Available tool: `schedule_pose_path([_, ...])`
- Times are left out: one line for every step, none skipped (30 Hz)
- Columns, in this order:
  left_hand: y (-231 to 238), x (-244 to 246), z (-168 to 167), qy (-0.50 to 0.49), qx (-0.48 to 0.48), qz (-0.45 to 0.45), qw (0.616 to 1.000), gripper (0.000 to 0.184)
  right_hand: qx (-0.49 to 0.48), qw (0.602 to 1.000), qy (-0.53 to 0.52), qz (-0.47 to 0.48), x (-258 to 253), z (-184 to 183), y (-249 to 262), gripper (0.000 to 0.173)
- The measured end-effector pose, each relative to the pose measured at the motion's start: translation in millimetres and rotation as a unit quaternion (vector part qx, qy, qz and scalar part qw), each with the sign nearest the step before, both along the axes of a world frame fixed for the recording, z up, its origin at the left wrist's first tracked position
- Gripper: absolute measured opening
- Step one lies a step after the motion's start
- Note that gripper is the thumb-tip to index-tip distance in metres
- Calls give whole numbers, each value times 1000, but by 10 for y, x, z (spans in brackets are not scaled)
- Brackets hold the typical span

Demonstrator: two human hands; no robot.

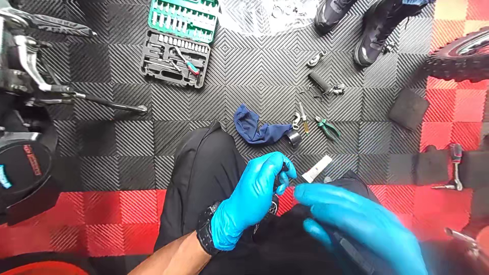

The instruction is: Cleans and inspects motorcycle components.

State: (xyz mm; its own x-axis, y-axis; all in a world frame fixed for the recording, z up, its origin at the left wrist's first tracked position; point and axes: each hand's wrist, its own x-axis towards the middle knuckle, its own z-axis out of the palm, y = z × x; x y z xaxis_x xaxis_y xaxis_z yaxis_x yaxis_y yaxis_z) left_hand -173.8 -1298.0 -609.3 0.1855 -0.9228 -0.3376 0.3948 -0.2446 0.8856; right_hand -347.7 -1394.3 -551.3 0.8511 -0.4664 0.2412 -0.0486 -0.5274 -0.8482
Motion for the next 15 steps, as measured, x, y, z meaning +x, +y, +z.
schedule_pose_path([3, 10, 0, 2, -5, 1, 1000, 49, -6, 1000, -2, 3, -6, -4, -6, 15])
schedule_pose_path([9, 20, -3, 6, -12, 1, 1000, 49, -10, 1000, -2, 14, -14, 2, -1, 14])
schedule_pose_path([13, 29, -7, 11, -21, 0, 1000, 49, -5, 1000, -1, 30, -22, 17, 4, 14])
schedule_pose_path([19, 41, -12, 17, -34, -6, 999, 49, 20, 999, -2, 41, -30, 33, -4, 13])
schedule_pose_path([28, 47, -14, 22, -49, -15, 998, 49, 69, 997, -14, 33, -41, 35, -20, 13])
schedule_pose_path([32, 52, -16, 23, -65, -24, 997, 49, 115, 993, -33, 17, -48, 13, -43, 13])
schedule_pose_path([33, 56, -23, 21, -77, -34, 996, 49, 145, 988, -45, 3, -49, -11, -57, 13])
schedule_pose_path([37, 62, -33, 16, -88, -42, 995, 50, 168, 984, -53, -3, -47, -23, -65, 13])
schedule_pose_path([37, 67, -38, 14, -99, -51, 994, 50, 199, 978, -63, -2, -45, -26, -75, 13])
schedule_pose_path([40, 65, -35, 18, -109, -61, 992, 51, 236, 969, -73, -5, -49, -29, -95, 14])
schedule_pose_path([47, 60, -27, 28, -116, -69, 990, 51, 265, 960, -85, -15, -50, -40, -124, 16])
schedule_pose_path([48, 59, -24, 36, -122, -76, 989, 52, 280, 955, -97, -34, -42, -55, -148, 17])
schedule_pose_path([45, 63, -27, 41, -124, -81, 988, 53, 287, 951, -104, -44, -38, -63, -161, 18])
schedule_pose_path([48, 67, -31, 49, -125, -84, 987, 54, 293, 949, -105, -39, -37, -65, -162, 17])
schedule_pose_path([52, 71, -32, 56, -126, -87, 987, 54, 301, 948, -104, -25, -41, -64, -158, 17])
